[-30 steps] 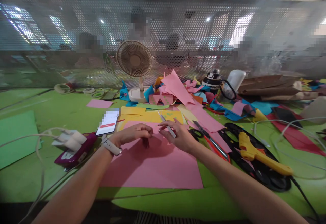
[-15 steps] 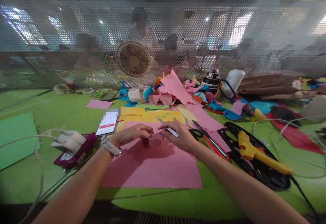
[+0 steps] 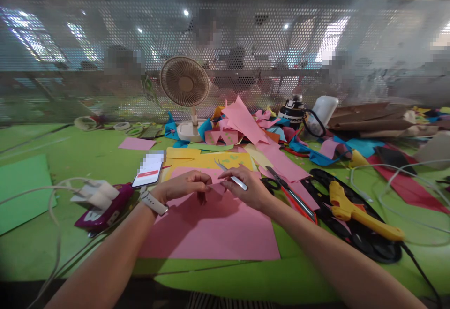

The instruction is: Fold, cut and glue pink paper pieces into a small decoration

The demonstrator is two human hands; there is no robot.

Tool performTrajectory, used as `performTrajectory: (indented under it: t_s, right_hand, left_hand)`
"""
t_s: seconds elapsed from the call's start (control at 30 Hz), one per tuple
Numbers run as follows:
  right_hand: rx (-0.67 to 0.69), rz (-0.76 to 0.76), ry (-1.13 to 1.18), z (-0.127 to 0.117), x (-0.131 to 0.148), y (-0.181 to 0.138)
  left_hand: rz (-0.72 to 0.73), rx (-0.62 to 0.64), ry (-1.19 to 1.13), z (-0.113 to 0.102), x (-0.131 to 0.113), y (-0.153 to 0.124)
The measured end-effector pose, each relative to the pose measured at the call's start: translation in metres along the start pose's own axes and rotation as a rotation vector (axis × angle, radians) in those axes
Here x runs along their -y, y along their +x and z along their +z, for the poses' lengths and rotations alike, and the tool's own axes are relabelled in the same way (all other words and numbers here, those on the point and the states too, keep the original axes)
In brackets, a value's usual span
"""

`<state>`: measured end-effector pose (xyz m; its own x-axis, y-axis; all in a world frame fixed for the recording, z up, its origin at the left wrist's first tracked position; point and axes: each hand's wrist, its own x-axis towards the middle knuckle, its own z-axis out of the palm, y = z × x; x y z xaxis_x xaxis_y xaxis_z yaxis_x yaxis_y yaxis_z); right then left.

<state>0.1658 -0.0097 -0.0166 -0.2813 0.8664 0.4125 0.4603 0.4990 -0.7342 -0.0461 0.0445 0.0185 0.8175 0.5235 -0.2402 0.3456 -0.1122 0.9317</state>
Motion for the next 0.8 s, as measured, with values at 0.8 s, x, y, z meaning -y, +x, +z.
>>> performTrajectory:
  t_s: [0.8]
  right_hand:
    - [-0.028, 0.037, 0.059, 0.001, -0.003, 0.0]
  left_hand:
    - [0.018, -0.1, -0.001, 0.004, -0.006, -0.001]
